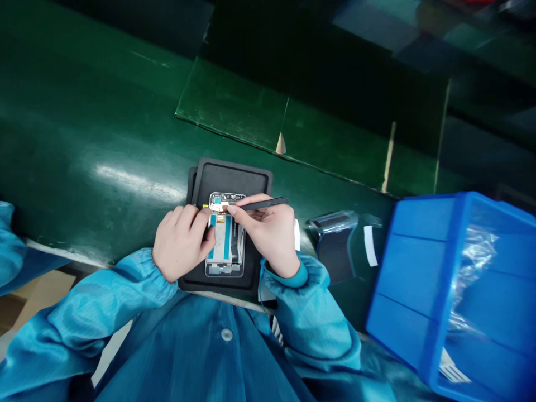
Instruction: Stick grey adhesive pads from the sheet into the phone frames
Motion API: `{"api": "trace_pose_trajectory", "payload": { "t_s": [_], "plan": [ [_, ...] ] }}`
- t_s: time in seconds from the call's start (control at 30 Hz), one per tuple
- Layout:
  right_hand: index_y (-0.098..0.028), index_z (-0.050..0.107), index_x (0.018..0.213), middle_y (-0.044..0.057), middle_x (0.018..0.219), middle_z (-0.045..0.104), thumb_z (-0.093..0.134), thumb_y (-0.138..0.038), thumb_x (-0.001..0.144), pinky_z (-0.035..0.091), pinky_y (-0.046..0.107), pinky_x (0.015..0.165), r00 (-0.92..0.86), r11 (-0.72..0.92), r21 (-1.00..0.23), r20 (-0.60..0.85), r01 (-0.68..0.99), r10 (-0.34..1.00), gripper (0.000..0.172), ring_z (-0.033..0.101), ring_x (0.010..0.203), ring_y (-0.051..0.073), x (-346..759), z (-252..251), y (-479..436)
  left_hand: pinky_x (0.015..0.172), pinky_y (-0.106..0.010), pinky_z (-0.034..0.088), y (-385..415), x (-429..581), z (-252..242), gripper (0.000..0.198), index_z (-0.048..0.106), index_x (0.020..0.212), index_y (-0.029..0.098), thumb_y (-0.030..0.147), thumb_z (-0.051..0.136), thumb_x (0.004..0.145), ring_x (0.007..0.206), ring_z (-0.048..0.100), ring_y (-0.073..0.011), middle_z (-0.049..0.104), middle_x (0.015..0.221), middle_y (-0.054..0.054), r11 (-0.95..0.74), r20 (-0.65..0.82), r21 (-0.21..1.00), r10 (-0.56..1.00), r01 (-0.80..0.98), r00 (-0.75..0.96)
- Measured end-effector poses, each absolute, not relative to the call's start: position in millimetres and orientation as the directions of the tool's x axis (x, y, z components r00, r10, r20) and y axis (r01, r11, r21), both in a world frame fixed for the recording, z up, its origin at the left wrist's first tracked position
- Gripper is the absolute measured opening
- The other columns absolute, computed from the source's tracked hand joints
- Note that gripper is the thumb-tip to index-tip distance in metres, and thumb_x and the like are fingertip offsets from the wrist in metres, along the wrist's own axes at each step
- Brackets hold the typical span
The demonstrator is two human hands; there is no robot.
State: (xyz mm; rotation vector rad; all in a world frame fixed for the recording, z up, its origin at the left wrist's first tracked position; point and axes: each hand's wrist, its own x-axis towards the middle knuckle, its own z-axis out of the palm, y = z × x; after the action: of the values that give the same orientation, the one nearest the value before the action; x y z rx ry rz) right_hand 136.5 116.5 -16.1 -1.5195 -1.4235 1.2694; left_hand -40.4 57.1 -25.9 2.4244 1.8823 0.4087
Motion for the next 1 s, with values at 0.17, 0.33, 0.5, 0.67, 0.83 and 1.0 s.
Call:
{"api": "trace_pose_trajectory", "payload": {
  "t_s": [0.17, 0.33, 0.5, 0.67, 0.83, 1.0],
  "plan": [
    [-0.02, 0.073, 0.08, 0.003, 0.076, 0.079, 0.082, -0.039, 0.077, 0.061, 0.028, 0.058, -0.077, -0.162, -0.936, -0.195, 0.312, 0.978, 0.021, 0.076, 0.065, 0.02, 136, -16, 116, 0.069, -0.037, 0.042, 56, -40, -25, 0.026, 0.067, 0.108, 0.018, 0.033, 0.051, 0.094, 0.08, 0.056, -0.0242, 0.062, 0.09, -0.01, -0.243, 0.142, 0.183, 0.965, 0.952, 0.219],
    [-0.02, 0.073, 0.079, 0.003, 0.075, 0.078, 0.082, -0.039, 0.077, 0.061, 0.028, 0.057, -0.067, -0.154, -0.934, -0.185, 0.324, 0.981, 0.021, 0.076, 0.064, 0.02, 135, -14, 116, 0.067, -0.038, 0.042, 56, -41, -26, 0.026, 0.067, 0.107, 0.017, 0.032, 0.051, 0.094, 0.079, 0.054, -0.0253, 0.062, 0.09, -0.01, -0.257, 0.163, 0.19, 0.96, 0.947, 0.228],
    [-0.02, 0.073, 0.079, 0.003, 0.076, 0.078, 0.082, -0.036, 0.077, 0.061, 0.028, 0.059, -0.07, -0.151, -0.934, -0.183, 0.325, 0.981, 0.018, 0.076, 0.064, 0.019, 135, -14, 116, 0.068, -0.039, 0.04, 57, -41, -26, 0.028, 0.069, 0.109, 0.016, 0.032, 0.053, 0.093, 0.08, 0.053, -0.0254, 0.063, 0.092, -0.011, -0.262, 0.192, 0.175, 0.954, 0.949, 0.228],
    [-0.02, 0.073, 0.08, 0.003, 0.077, 0.079, 0.081, -0.035, 0.078, 0.061, 0.028, 0.06, -0.078, -0.135, -0.937, -0.169, 0.324, 0.982, 0.017, 0.075, 0.065, 0.018, 135, -14, 117, 0.076, -0.04, 0.041, 56, -42, -23, 0.035, 0.065, 0.128, 0.021, 0.029, 0.054, 0.095, 0.1, 0.056, -0.0275, 0.067, 0.113, -0.012, -0.33, 0.204, 0.189, 0.934, 0.925, 0.292],
    [-0.02, 0.073, 0.082, 0.003, 0.079, 0.079, 0.081, -0.033, 0.078, 0.061, 0.028, 0.062, -0.089, -0.098, -0.926, -0.139, 0.364, 0.986, 0.015, 0.074, 0.064, 0.017, 137, -13, 115, 0.081, -0.042, 0.042, 56, -42, -20, 0.035, 0.066, 0.129, 0.019, 0.027, 0.054, 0.096, 0.106, 0.057, -0.028, 0.07, 0.119, -0.01, -0.403, 0.176, 0.124, 0.908, 0.907, 0.379],
    [-0.021, 0.073, 0.084, 0.003, 0.083, 0.079, 0.081, -0.036, 0.079, 0.062, 0.03, 0.066, -0.032, -0.068, -0.93, -0.085, 0.362, 0.996, 0.017, 0.074, 0.069, 0.018, 141, -19, 104, 0.081, -0.041, 0.043, 56, -39, -19, 0.035, 0.067, 0.128, 0.014, 0.024, 0.054, 0.097, 0.103, 0.06, -0.0271, 0.071, 0.117, -0.012, -0.47, 0.228, 0.033, 0.863, 0.882, 0.452]
  ]
}}
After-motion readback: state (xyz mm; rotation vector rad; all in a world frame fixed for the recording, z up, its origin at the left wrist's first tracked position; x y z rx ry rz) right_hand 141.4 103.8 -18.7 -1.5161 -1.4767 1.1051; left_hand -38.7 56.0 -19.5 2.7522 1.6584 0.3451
